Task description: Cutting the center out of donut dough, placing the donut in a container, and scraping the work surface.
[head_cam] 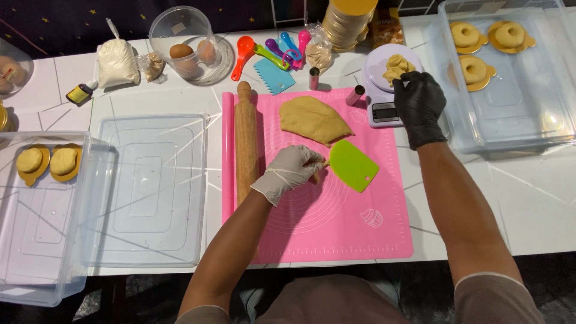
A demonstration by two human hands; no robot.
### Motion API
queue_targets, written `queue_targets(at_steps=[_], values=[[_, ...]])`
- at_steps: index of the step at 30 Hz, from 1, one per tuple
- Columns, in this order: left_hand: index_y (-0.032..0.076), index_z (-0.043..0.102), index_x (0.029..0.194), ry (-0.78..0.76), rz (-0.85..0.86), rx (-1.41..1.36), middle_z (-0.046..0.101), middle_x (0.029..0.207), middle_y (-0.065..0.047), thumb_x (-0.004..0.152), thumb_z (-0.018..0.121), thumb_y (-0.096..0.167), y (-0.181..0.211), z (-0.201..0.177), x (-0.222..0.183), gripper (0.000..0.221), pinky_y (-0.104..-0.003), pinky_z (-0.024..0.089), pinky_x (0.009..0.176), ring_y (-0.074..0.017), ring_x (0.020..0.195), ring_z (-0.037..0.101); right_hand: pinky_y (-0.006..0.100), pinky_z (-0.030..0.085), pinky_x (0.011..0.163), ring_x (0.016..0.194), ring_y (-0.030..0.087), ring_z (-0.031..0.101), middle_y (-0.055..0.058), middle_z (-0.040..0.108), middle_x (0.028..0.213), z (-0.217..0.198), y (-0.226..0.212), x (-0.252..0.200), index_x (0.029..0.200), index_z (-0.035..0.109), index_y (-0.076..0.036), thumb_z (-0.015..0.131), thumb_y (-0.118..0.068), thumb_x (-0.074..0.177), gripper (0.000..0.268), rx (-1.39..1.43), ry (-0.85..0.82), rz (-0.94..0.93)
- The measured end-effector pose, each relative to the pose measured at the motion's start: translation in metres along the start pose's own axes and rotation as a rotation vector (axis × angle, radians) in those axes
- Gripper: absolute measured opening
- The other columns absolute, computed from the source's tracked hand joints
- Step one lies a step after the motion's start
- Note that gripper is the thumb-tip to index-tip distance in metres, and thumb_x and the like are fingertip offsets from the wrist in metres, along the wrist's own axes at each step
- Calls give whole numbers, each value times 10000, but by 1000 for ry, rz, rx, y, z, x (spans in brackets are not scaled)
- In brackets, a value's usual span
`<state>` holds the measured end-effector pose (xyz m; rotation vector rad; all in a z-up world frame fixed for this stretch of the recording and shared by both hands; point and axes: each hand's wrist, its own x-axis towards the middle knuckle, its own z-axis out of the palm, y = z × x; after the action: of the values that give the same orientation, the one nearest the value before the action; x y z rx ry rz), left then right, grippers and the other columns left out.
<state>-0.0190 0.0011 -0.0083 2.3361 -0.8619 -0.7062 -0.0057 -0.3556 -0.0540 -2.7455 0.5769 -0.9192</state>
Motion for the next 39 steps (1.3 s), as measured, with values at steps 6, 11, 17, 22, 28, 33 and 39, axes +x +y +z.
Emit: queue_targets(at_steps=[6, 11, 17, 22, 28, 33, 39], values=[[236, 755, 1191, 39, 56, 45, 793, 1090, 4, 933, 657, 353, -13, 6, 9, 300, -421, 536, 1019, -269, 1123, 709, 376, 549, 501, 671, 286, 716, 55, 659, 705, -62, -28, -33, 1005, 808, -142, 870, -161, 905, 120, 162, 136, -132], [245, 713, 1288, 41, 39, 50, 754, 1224, 3, 936, 651, 383, 5, -2, -2, 384, -425, 510, 1055, -269, 1194, 676, 273, 490, 570, 663, 124, 600, 130, 736, 776, -107, -96, -112, 1000, 794, -105, 825, -76, 847, 159, 784, -333, 69], [171, 729, 1196, 156, 154, 59, 757, 1129, -74, 843, 758, 359, 4, 7, -6, 401, -483, 561, 921, -347, 1081, 705, 482, 609, 758, 937, 402, 717, 167, 692, 1083, -108, -84, -144, 1299, 706, -68, 733, -476, 916, 560, 104, -437, -286], [229, 747, 1065, 279, 269, 263, 706, 996, 4, 740, 824, 479, -5, 29, 11, 418, -461, 583, 813, -314, 951, 713, 544, 574, 842, 1046, 434, 653, 143, 580, 1140, -105, -85, -153, 1273, 637, -26, 795, -545, 828, 701, 142, -543, -110], [241, 738, 944, 505, 360, 306, 675, 891, 57, 733, 838, 408, -12, 56, 25, 286, -428, 551, 775, -259, 879, 692, 515, 495, 842, 1032, 380, 655, 103, 579, 1081, -103, -94, -157, 1289, 581, -105, 809, -739, 687, 904, 59, -525, -78], [235, 731, 856, 546, 399, 281, 667, 699, 83, 772, 752, 304, -11, 47, 17, 110, -398, 559, 656, -240, 721, 693, 597, 474, 884, 1036, 440, 642, 171, 614, 1065, -105, -97, -144, 1373, 529, -60, 853, -793, 543, 1153, 85, -570, -2], [269, 746, 817, 511, 372, 327, 713, 696, 43, 750, 743, 320, -1, 34, 7, 84, -413, 538, 628, -285, 685, 706, 569, 579, 781, 916, 460, 728, 219, 746, 961, -121, -98, -137, 1269, 616, -92, 739, -287, 955, 389, 462, -585, 83]])
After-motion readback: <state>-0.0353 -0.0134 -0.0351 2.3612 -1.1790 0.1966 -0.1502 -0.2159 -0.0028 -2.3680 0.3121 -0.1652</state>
